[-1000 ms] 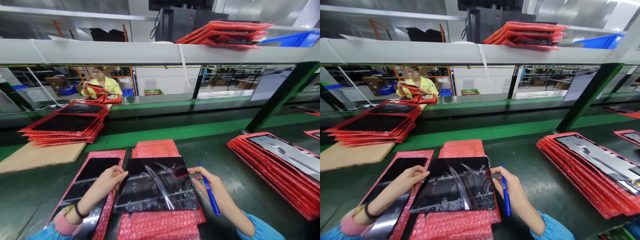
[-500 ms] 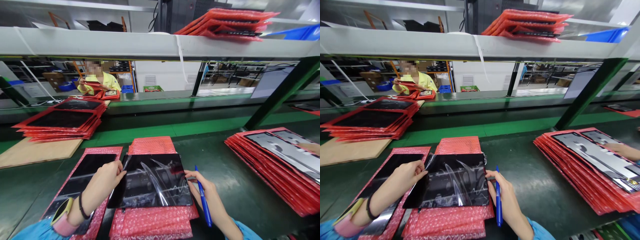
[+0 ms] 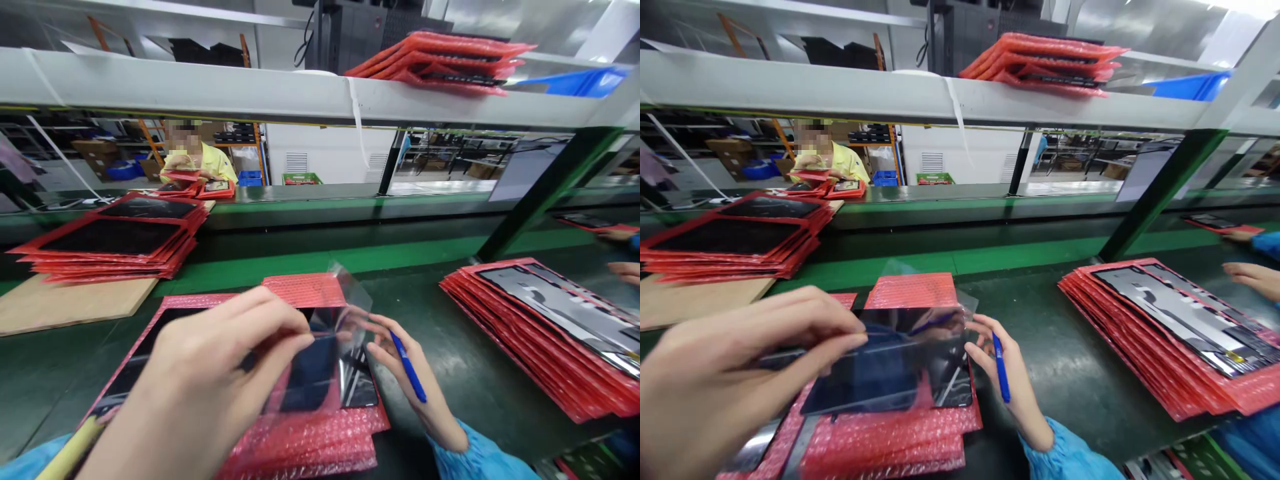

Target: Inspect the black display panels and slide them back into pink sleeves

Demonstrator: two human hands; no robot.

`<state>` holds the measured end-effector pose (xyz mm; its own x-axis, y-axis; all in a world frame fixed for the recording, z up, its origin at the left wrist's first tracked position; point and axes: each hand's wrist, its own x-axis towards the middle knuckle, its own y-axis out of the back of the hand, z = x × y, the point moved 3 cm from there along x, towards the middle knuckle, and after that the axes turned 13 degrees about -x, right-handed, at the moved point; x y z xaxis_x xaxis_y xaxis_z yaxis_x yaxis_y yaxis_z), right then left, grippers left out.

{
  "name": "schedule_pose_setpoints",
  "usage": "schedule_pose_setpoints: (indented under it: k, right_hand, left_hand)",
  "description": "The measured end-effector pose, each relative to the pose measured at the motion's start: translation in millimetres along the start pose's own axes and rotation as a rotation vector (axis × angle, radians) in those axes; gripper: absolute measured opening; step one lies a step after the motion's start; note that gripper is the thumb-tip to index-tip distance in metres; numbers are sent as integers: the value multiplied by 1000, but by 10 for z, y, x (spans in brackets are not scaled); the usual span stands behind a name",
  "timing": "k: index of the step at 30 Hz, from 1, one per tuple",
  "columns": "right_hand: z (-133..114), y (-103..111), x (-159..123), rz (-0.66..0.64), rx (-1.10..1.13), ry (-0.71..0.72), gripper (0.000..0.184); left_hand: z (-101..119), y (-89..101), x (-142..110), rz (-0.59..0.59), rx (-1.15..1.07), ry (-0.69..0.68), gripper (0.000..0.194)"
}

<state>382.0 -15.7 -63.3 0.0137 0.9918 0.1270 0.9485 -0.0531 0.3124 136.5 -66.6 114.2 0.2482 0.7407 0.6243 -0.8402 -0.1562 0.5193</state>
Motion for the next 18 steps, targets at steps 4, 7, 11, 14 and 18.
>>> schedule_pose_setpoints:
  k: [4,7,11,14,18]
  right_hand:
    - [-44,-1,-68,-91,210,-82,32]
    - [-70,-9,-110,-137,419,-165,37]
    - [-185,-24,-92,-195,517,-210,34]
    - [-275,3,-62,-145,347,-198,26]
    - [-341,100,-115,54,-170,-86,19]
  left_hand:
    - [-97,235,47,146,-19,197,17]
    - [-233,352,1,227,-85,305,20]
    - [-436,443,-85,270,-163,363,19]
    - [-663,449,-186,268,-221,460,16]
    - [-1074,298,-404,264,-479,649,11]
